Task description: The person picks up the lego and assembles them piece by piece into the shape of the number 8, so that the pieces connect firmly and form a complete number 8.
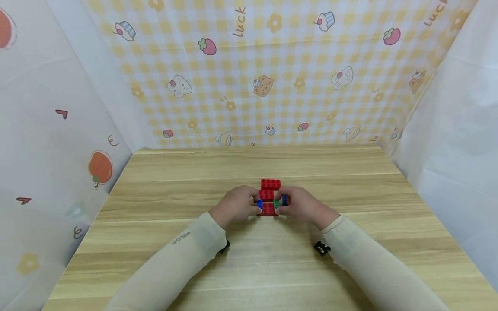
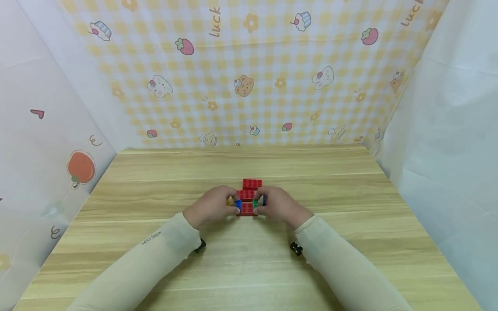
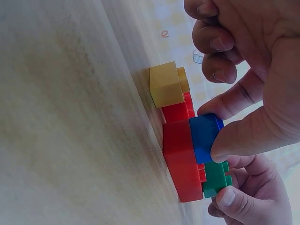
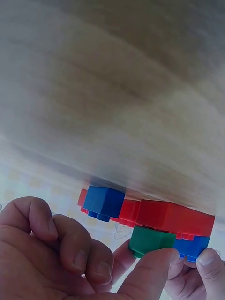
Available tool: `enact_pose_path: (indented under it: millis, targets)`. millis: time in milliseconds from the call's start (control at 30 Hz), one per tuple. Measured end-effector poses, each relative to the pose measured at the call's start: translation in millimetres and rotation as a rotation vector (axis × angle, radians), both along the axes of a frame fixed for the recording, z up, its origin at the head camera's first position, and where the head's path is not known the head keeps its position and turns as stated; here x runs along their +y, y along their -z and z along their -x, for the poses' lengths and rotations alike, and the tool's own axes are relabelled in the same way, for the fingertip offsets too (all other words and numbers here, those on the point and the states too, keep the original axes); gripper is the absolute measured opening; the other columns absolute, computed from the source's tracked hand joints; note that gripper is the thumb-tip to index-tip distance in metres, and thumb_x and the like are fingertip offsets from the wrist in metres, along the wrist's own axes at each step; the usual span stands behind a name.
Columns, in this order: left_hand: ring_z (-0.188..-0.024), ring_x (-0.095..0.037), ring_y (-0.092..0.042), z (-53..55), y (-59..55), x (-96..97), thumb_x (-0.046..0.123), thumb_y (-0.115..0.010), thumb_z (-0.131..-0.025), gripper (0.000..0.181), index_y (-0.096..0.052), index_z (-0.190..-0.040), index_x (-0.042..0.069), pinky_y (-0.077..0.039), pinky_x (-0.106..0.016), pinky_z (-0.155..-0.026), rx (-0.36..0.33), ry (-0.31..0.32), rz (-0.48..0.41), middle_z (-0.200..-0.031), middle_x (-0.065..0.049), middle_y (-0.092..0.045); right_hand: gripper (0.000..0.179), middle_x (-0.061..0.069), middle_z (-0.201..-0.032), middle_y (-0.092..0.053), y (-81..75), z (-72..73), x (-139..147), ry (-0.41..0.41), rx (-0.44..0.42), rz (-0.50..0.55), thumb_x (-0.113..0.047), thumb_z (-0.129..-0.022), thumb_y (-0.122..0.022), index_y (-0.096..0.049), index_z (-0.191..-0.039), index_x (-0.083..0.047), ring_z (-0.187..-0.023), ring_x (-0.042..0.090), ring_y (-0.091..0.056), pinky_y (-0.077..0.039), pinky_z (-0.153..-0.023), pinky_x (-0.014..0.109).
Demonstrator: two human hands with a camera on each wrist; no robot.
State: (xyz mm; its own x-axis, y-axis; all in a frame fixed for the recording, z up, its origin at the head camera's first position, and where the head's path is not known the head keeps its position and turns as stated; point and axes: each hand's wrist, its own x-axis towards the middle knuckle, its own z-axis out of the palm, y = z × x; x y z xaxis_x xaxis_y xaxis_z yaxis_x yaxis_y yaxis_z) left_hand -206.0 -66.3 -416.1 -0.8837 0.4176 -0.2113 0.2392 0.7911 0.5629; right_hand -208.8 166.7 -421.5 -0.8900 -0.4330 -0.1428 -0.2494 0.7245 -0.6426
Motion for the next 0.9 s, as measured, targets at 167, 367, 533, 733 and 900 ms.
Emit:
enact_pose_path:
  millis: [167, 367, 533, 733, 900]
  targets:
    - [-0.068, -0.018, -0.053, -0.3, -1.1, 0.0, 0.025, -0.081, -0.094, 0.014, -0.069, -0.095, 0.019, -0.043, -0.033, -0.062, -0.001, -0.003, -0.004, -0.080, 0.000, -0.061, 0.024, 0.004, -0.076, -0.056, -0.5, 0.8, 0.5, 0.001, -0.008, 0.002, -0.018, -0.090, -0.086, -0.070, -0.107, -0.013, -0.070, 0.017, -0.051, -0.044, -0.064, 0.032]
    - [-0.067, -0.019, -0.053, -0.5, -3.2, 0.7, 0.025, -0.080, -0.095, 0.013, -0.069, -0.095, 0.018, -0.044, -0.034, -0.063, 0.001, -0.002, -0.006, -0.080, -0.001, -0.063, 0.024, 0.004, -0.075, -0.057, -1.1, 1.8, 1.2, 0.001, -0.034, 0.005, -0.018, -0.092, -0.084, -0.070, -0.110, -0.013, -0.067, 0.017, -0.050, -0.044, -0.062, 0.031]
    - [-0.072, -0.019, -0.055, -0.5, -2.4, 0.8, 0.026, -0.080, -0.095, 0.013, -0.069, -0.094, 0.020, -0.046, -0.034, -0.067, 0.006, -0.002, 0.004, -0.086, 0.001, -0.065, 0.024, 0.004, -0.073, -0.056, 0.5, 2.3, 2.2, -0.015, -0.039, 0.018, -0.017, -0.092, -0.083, -0.070, -0.111, -0.012, -0.065, 0.017, -0.049, -0.043, -0.060, 0.032]
    - [-0.074, -0.019, -0.055, -0.6, -1.7, -0.3, 0.026, -0.081, -0.094, 0.013, -0.069, -0.093, 0.020, -0.047, -0.035, -0.068, 0.012, 0.002, -0.001, -0.092, 0.003, -0.066, 0.024, 0.003, -0.072, -0.054, 3.2, 1.9, 2.6, -0.010, -0.038, 0.029, -0.015, -0.092, -0.084, -0.069, -0.110, -0.012, -0.064, 0.016, -0.048, -0.042, -0.060, 0.032]
    - [-0.075, -0.019, -0.056, 0.4, -0.7, -0.7, 0.026, -0.081, -0.094, 0.013, -0.069, -0.093, 0.021, -0.047, -0.035, -0.070, 0.019, 0.011, -0.003, -0.095, 0.003, -0.066, 0.023, 0.003, -0.074, -0.056, 2.8, 2.8, 2.3, -0.009, -0.041, 0.021, -0.015, -0.092, -0.084, -0.069, -0.110, -0.012, -0.066, 0.017, -0.049, -0.043, -0.061, 0.032]
